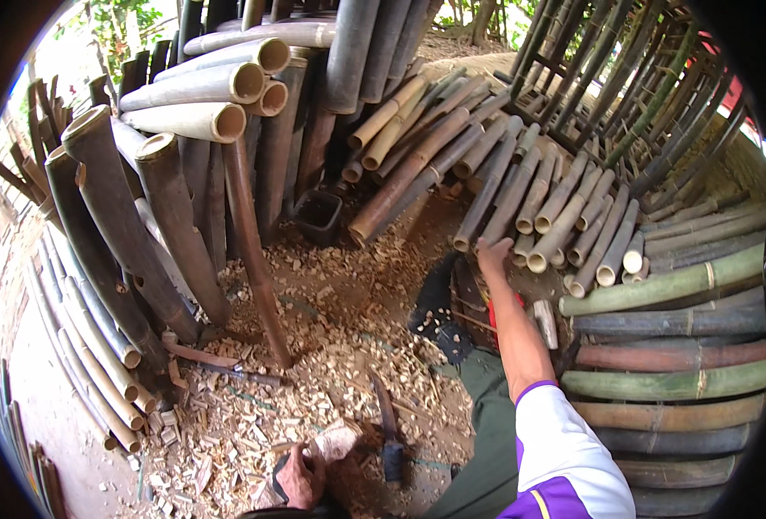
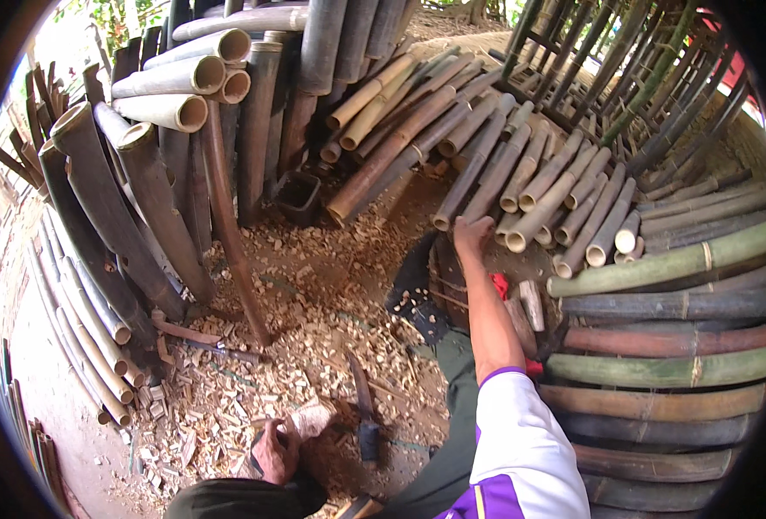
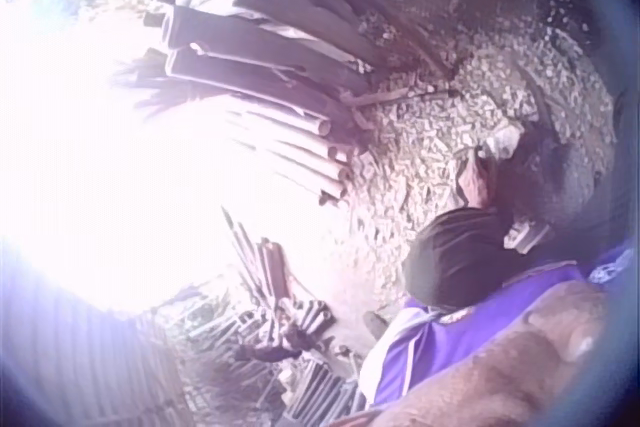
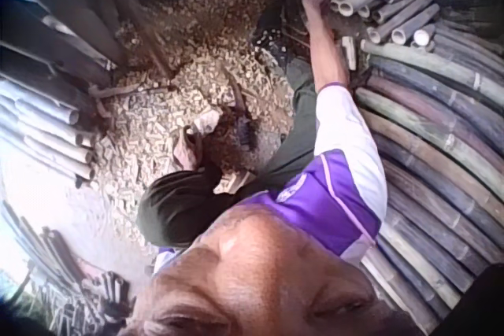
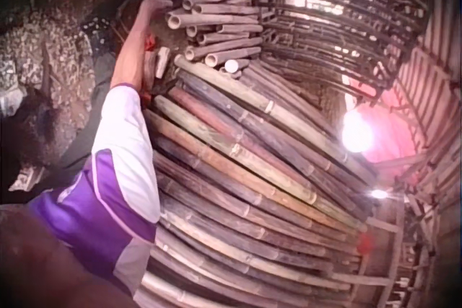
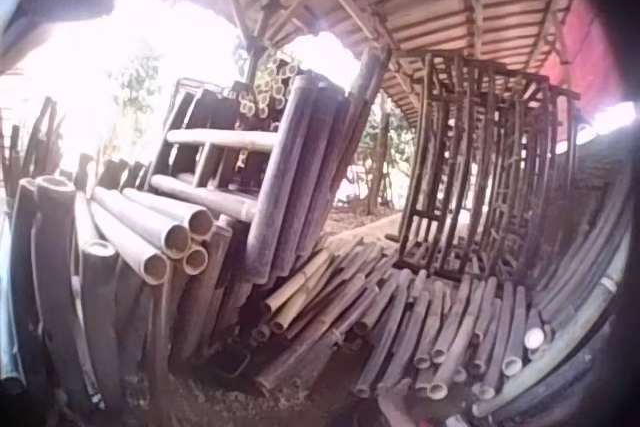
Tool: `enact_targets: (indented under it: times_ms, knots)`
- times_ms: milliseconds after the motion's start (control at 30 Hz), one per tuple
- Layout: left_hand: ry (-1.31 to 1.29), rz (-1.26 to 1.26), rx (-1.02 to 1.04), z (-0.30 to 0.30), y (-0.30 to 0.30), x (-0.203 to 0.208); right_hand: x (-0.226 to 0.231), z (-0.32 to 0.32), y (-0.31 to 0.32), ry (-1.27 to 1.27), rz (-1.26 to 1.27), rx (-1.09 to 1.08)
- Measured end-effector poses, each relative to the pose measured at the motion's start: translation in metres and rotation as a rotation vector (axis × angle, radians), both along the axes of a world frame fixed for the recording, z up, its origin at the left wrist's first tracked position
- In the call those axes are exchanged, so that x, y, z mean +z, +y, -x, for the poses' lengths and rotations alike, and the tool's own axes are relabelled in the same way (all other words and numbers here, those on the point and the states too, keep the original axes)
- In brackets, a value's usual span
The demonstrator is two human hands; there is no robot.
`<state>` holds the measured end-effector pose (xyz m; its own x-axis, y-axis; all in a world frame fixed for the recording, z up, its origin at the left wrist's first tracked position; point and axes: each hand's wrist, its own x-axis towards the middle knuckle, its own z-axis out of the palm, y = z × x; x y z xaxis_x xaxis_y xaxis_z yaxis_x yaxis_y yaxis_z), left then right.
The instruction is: The person sits on the ground and uses a knife to shave the outer layer off bamboo poles. They repeatedly pick up poles, shave them, and place them back in a stack.
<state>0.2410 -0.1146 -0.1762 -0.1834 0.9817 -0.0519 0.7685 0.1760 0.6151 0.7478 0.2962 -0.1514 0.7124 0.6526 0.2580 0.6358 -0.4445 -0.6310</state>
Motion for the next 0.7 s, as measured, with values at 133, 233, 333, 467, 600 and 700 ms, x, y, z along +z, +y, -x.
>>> enact_targets:
  times_ms: [133, 233, 333, 467, 600, 700]
  knots:
    - [-0.004, -0.049, -0.006, -0.005, -0.002, -0.009, 0.000, -0.017, 0.023, -0.051, 0.001, -0.200]
    - [0.007, -0.075, 0.002, 0.005, -0.009, -0.009, 0.015, 0.052, 0.037, -0.413, -0.121, 0.080]
    - [0.001, -0.068, -0.065, 0.001, -0.003, 0.007, 0.003, 0.118, 0.062, -0.066, -0.128, 0.465]
    - [-0.007, -0.062, -0.055, 0.005, -0.006, -0.004, -0.027, 0.204, 0.107, 0.872, 0.067, 0.377]
    - [0.057, -0.086, -0.089, 0.006, -0.001, 0.014, -0.041, 0.238, 0.137, 0.697, 0.079, 0.220]
    - [-0.007, -0.206, -0.029, -0.003, 0.010, 0.026, -0.052, 0.231, 0.151, 0.574, 0.201, 0.129]
